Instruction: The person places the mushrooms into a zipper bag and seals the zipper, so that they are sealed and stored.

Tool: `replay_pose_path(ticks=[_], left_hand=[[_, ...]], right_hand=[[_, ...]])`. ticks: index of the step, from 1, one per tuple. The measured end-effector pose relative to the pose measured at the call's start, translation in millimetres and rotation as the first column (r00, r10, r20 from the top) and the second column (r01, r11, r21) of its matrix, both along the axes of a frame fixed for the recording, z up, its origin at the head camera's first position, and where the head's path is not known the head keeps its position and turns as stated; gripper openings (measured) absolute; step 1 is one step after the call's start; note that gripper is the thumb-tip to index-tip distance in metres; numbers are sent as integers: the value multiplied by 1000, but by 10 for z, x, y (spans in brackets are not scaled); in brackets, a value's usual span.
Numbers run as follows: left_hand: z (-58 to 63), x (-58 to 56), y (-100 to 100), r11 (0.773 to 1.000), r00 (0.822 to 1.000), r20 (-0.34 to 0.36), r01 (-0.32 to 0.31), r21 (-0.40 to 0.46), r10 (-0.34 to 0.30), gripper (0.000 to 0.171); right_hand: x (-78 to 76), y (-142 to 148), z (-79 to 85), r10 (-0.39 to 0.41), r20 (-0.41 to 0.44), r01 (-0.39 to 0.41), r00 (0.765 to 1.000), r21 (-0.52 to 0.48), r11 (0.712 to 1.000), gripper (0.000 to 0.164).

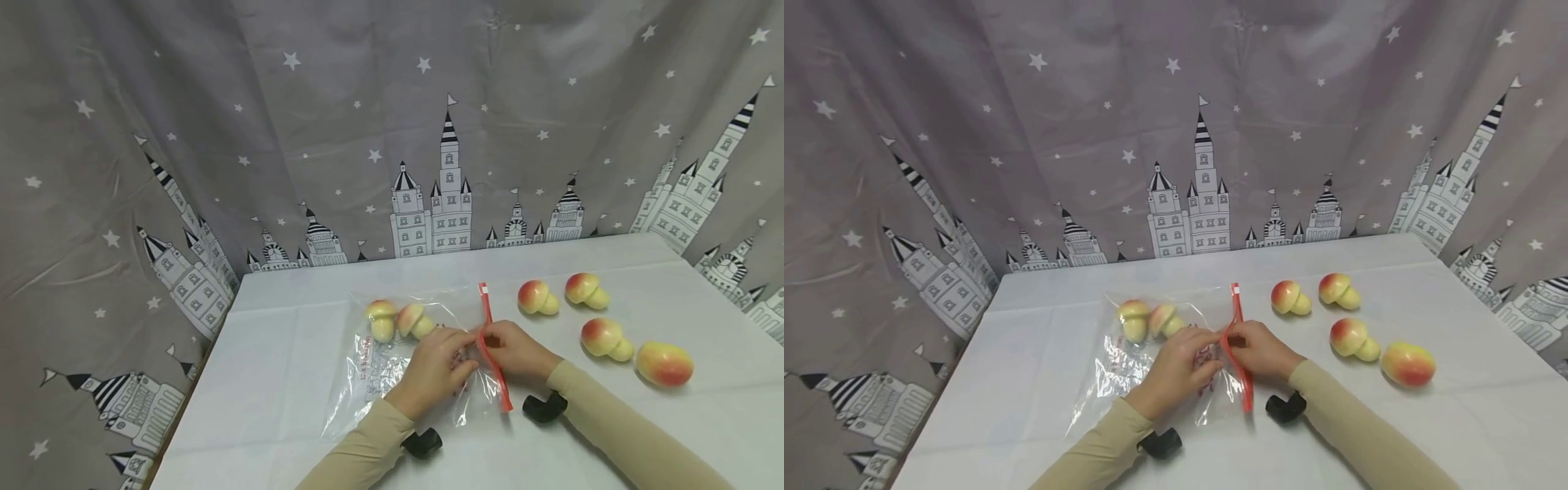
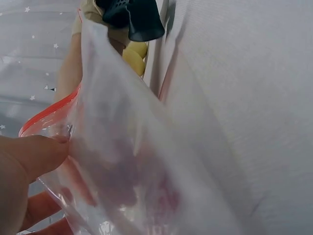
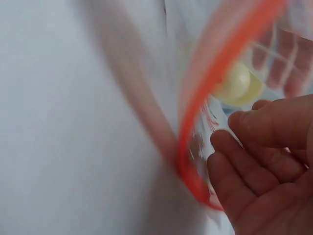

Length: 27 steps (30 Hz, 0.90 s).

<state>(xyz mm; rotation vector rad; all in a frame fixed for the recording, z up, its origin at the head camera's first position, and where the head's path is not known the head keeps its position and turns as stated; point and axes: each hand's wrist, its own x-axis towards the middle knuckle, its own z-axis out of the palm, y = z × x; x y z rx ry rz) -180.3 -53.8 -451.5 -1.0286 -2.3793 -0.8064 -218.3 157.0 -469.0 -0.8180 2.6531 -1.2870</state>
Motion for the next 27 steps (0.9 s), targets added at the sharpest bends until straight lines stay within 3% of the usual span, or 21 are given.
replay_pose_path(ticks=[5, 10, 13, 17, 21, 23, 27], left_hand=[[-18, 0, -11, 1000, 1000, 22, -13, 4, 13, 40], [-26, -2, -18, 999, 999, -3, -36, 15, 36, 37], [-32, -6, -23, 999, 999, -16, -48, 17, 48, 36], [-42, -9, -27, 998, 998, -8, -56, 18, 57, 36], [-41, -3, -25, 998, 998, 11, -55, 20, 55, 37], [-36, -2, -19, 998, 998, 16, -53, 20, 53, 37], [-31, -6, -3, 999, 998, 34, -45, 19, 44, 37]], right_hand=[[117, 203, 89, -28, -24, 28, 999, 13, 1000, 26], [273, 467, 254, -110, -133, 117, 985, 48, 992, 32], [358, 655, 356, -164, -242, 185, 956, 64, 981, 32], [456, 925, 457, -244, -361, 274, 900, 33, 961, 33], [574, 1246, 540, -354, -329, 393, 876, 58, 918, 36], [634, 1418, 578, -411, -281, 455, 867, 113, 883, 37], [731, 1731, 601, -500, -269, 555, 823, 200, 807, 41]])
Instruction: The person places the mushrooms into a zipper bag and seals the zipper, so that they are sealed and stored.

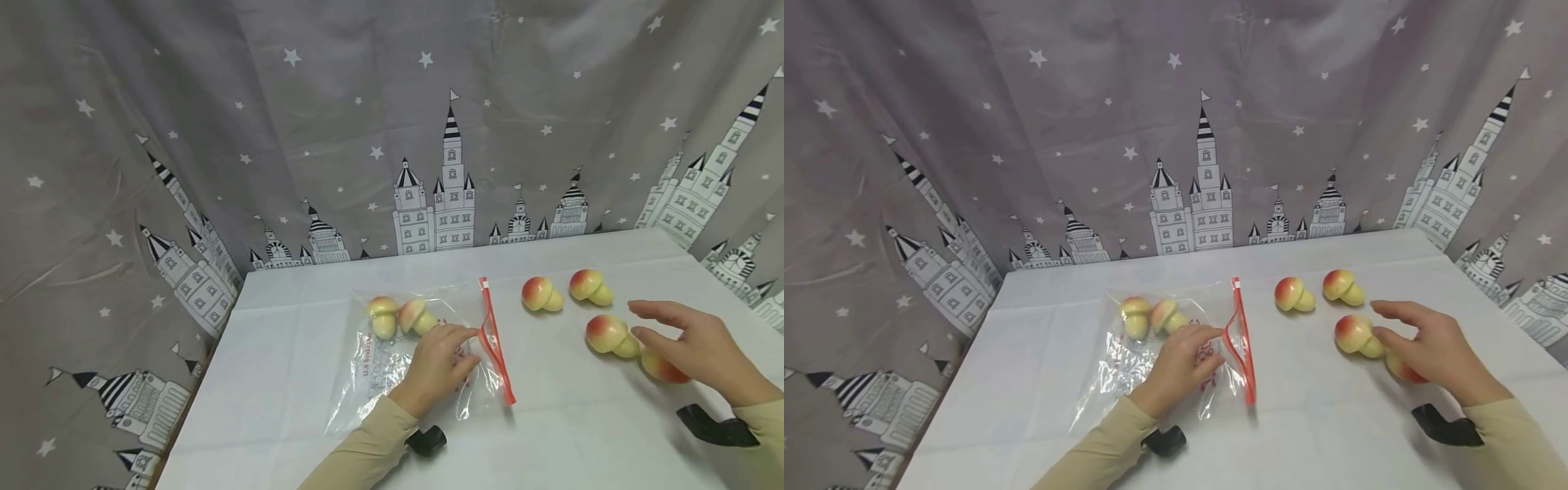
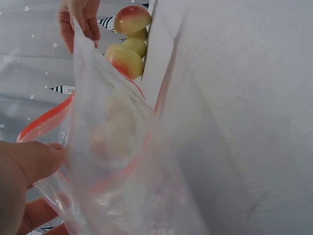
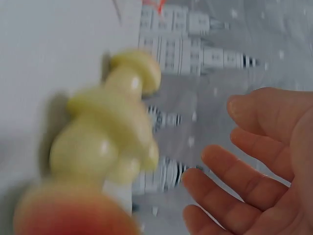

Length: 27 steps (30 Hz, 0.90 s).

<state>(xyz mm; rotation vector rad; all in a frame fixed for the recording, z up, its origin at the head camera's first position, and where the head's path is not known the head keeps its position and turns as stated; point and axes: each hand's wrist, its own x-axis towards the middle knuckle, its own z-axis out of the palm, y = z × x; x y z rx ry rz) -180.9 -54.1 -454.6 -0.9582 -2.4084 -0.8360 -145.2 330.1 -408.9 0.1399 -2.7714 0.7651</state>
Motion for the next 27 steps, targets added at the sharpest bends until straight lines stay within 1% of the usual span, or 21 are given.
replay_pose_path(ticks=[4, 9, 14, 18, 20, 22, 24, 27], left_hand=[[5, -6, 12, 1000, 1000, 4, 4, 3, -4, 37], [2, -10, 9, 1000, 1000, 10, 2, 2, -2, 37], [1, -21, 3, 1000, 1000, 8, 4, 1, -4, 36], [0, -21, 2, 1000, 1000, 2, 7, 3, -7, 36], [-3, -18, 3, 1000, 1000, 0, 9, 2, -9, 36], [-3, -15, 6, 1000, 1000, -1, 12, -1, -12, 36], [0, -12, 8, 1000, 1000, -6, 13, -3, -13, 36], [7, -11, 11, 1000, 1000, -14, 14, -3, -14, 36]], right_hand=[[60, 247, -41, -66, -21, 67, 998, 25, 997, 42], [118, 385, -126, -92, 46, 90, 995, 43, 995, 49], [148, 431, -229, -79, 37, 77, 996, 49, 996, 53], [164, 441, -283, -73, 57, 69, 996, 67, 995, 60], [174, 458, -325, -68, 53, 65, 996, 65, 996, 62], [192, 490, -373, -50, 33, 49, 998, 38, 998, 64], [204, 507, -411, -42, 31, 41, 999, 27, 999, 67], [213, 518, -444, -46, 57, 45, 997, 30, 999, 70]])
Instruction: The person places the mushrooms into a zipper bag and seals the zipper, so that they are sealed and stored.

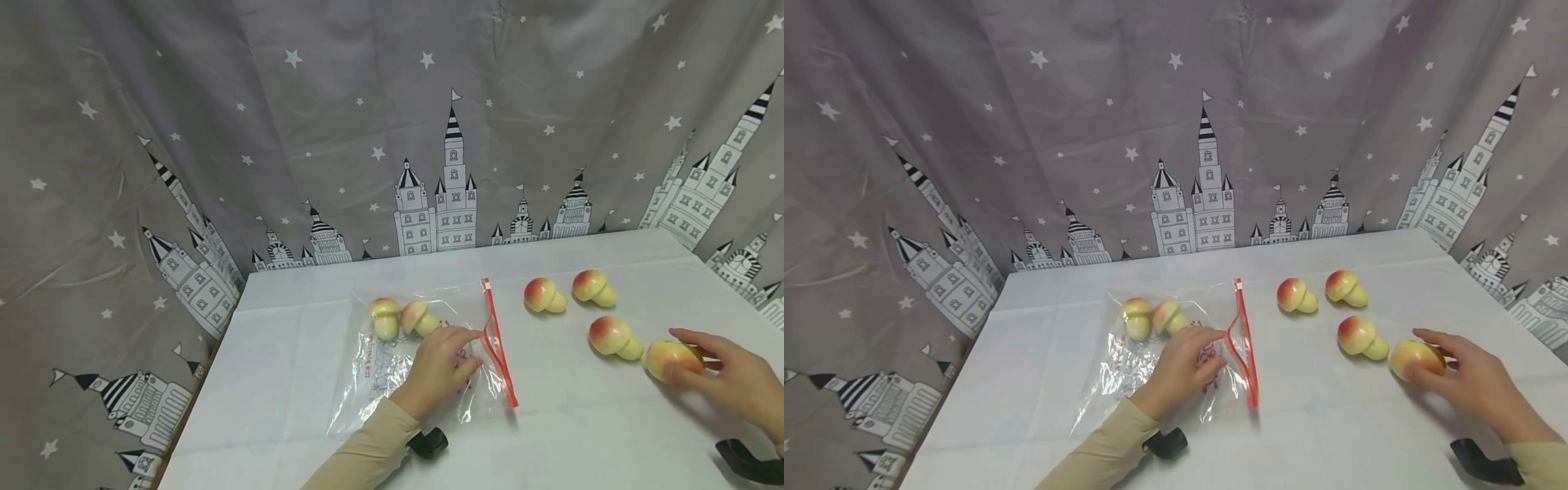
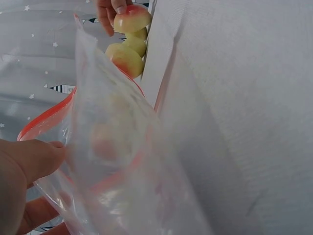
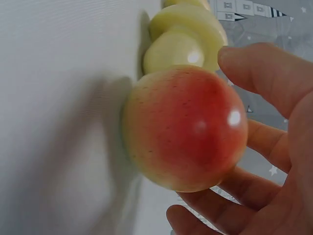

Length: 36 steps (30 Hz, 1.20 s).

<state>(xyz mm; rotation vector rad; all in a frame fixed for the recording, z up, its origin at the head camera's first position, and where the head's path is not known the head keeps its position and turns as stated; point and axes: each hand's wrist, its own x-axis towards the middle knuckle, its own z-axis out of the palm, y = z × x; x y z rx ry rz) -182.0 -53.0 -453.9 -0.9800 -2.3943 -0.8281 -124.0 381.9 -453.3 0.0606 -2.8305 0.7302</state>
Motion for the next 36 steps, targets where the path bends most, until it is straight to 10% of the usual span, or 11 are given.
replay_pose_path(ticks=[14, 36], left_hand=[[10, 10, 7, 1000, 1000, 14, 6, -7, -6, 35], [-18, 10, 10, 1000, 999, 31, -7, -28, 7, 35]], right_hand=[[18, -4, -78, -91, 96, 88, 991, 36, 995, 72], [-32, -62, 226, -37, -109, 36, 993, -11, 999, 67]])
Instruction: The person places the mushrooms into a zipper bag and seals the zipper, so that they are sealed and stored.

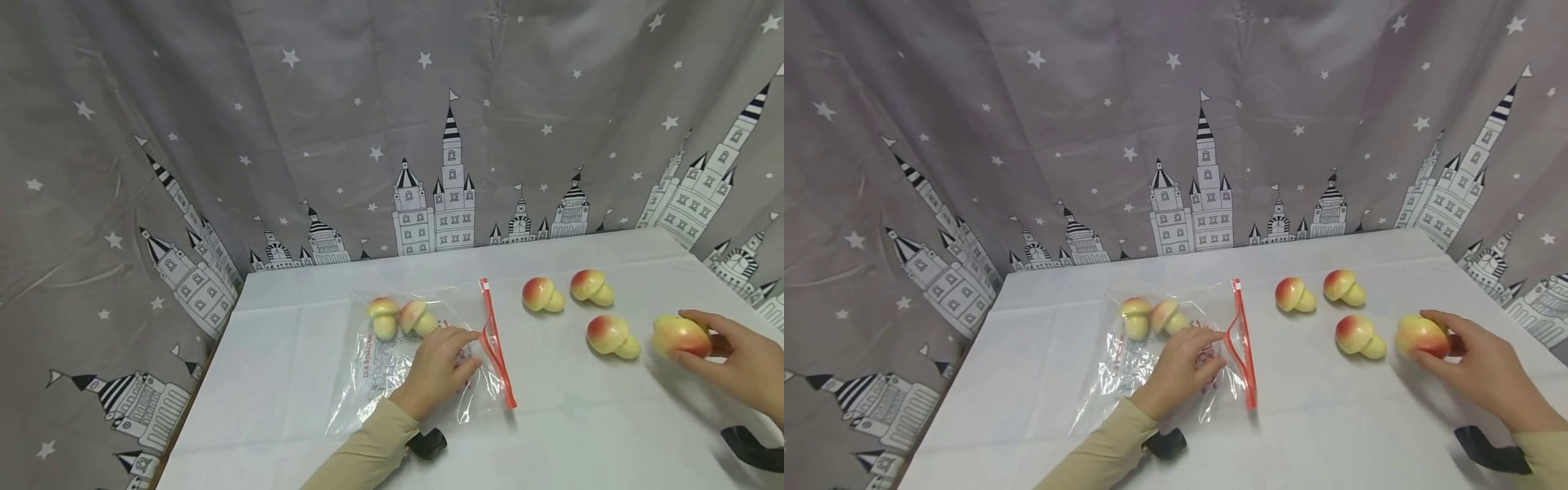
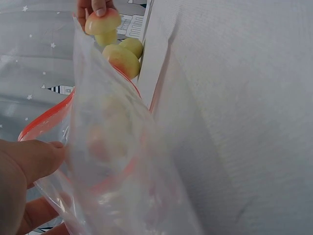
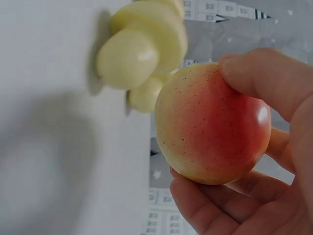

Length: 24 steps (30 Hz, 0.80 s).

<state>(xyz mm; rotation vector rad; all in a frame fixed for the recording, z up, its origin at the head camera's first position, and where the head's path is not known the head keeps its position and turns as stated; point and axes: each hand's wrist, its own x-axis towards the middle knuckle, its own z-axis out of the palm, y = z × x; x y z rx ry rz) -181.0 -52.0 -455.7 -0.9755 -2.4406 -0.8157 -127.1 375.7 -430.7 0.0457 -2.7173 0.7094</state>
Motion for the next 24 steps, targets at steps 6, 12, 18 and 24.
replay_pose_path(ticks=[6, 12, 18, 24], left_hand=[[-11, -9, -3, 1000, 1000, 1, 6, 4, -6, 35], [3, 0, -15, 1000, 1000, -20, 0, 3, 0, 36], [1, -4, -13, 1000, 1000, -31, 7, 13, -7, 36], [9, -7, -16, 1000, 1000, -16, 9, 16, -9, 36]], right_hand=[[-116, -162, 139, 62, -6, -62, 998, 11, 998, 65], [-225, -411, 200, 156, -67, -158, 985, -27, 987, 64], [-326, -665, 128, 269, -166, -276, 949, -20, 961, 67], [-435, -932, 31, 356, -262, -362, 897, 28, 932, 68]])
